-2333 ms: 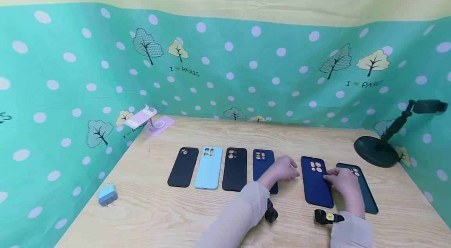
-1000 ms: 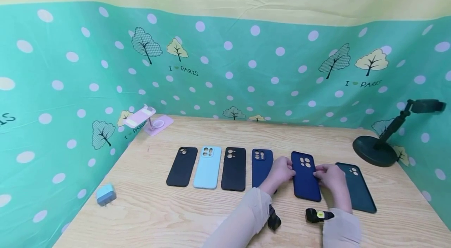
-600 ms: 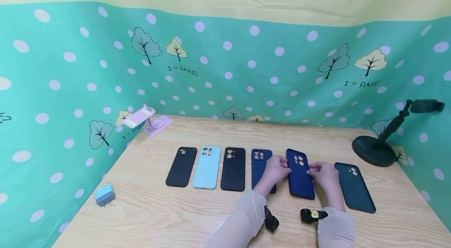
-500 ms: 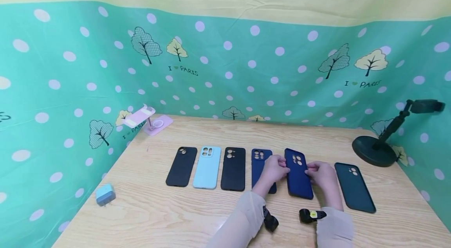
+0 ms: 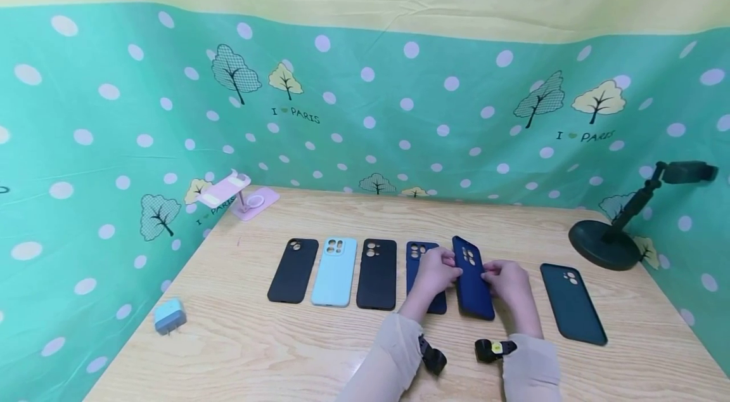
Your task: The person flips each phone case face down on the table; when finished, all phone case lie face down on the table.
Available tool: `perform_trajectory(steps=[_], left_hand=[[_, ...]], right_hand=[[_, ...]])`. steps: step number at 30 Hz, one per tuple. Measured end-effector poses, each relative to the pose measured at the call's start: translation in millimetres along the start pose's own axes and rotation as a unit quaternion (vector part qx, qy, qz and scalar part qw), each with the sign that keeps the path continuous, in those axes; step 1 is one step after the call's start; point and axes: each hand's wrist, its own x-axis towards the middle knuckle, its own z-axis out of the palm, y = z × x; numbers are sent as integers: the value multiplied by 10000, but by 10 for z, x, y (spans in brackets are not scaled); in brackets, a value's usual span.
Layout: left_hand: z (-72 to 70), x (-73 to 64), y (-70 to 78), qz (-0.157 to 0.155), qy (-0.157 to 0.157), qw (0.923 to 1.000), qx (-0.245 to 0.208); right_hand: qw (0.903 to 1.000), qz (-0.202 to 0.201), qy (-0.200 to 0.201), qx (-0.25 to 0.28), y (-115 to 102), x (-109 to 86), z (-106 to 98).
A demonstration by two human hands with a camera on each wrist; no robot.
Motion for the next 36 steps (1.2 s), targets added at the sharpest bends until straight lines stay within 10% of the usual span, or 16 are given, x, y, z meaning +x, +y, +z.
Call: perform_trajectory(steps=[36], left_hand=[[-179, -86, 41, 618, 2, 9977, -295]], right_hand=[[9971, -182, -548, 503, -217, 8, 248]])
